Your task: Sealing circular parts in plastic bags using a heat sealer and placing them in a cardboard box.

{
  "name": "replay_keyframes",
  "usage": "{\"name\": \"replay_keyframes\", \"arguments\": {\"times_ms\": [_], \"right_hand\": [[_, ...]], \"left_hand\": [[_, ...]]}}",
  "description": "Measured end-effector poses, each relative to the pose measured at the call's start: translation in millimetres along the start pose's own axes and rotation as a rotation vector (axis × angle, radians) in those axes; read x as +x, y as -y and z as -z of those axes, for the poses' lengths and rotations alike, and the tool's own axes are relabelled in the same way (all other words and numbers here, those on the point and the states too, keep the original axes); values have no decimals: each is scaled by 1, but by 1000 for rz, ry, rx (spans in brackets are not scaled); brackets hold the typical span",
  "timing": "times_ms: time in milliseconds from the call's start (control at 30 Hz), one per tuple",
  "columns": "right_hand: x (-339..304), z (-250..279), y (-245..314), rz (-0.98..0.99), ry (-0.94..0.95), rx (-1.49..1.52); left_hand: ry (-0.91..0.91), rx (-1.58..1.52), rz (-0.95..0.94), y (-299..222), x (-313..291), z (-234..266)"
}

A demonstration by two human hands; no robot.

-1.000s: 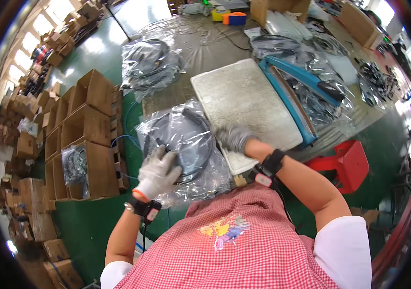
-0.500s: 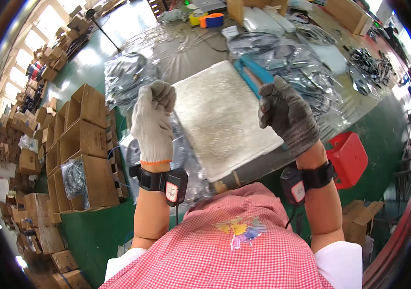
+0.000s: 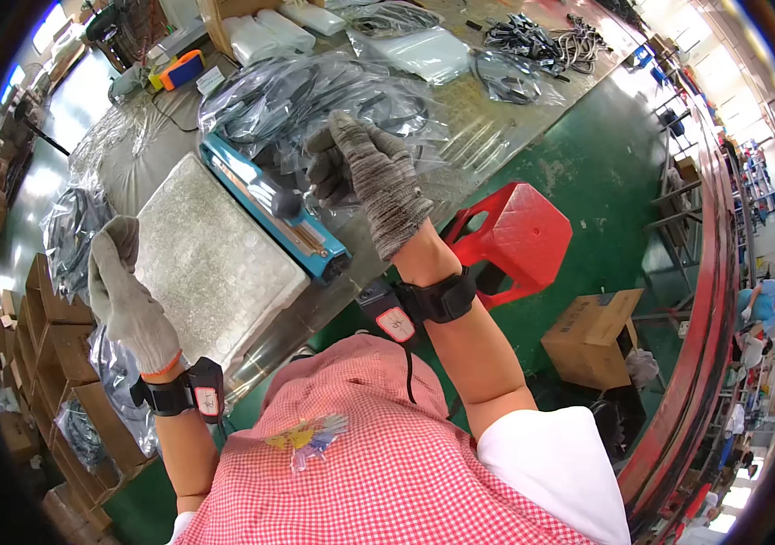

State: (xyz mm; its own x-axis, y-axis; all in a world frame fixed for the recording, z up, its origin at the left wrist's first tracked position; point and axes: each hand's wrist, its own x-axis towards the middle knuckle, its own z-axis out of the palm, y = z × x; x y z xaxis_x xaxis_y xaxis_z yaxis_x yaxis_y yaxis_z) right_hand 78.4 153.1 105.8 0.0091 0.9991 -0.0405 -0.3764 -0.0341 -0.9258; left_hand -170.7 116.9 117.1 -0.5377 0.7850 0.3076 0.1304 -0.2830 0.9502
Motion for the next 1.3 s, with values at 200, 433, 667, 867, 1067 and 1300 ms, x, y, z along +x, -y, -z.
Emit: {"name": "replay_keyframes", "arguments": {"times_ms": [200,433,667,867,1067,1300], "right_hand": [[10,-4,-13,39,-37,73],[21,4,-25,153,-569,-177],[70,58,-32,-167,-417,-390],[174,87,-62,-477,-391,-363],[299,55,-102,-659,-449,-422],[314,24,-52,-362,-150,-802]], "left_hand": [[-110,49,-57,2,19,7],[-205,116,-120,33,43,11],[-73,-25,66,73,65,16],[175,385,292,115,48,45],[5,427,472,115,38,64],[-8,544,306,82,41,54]]}}
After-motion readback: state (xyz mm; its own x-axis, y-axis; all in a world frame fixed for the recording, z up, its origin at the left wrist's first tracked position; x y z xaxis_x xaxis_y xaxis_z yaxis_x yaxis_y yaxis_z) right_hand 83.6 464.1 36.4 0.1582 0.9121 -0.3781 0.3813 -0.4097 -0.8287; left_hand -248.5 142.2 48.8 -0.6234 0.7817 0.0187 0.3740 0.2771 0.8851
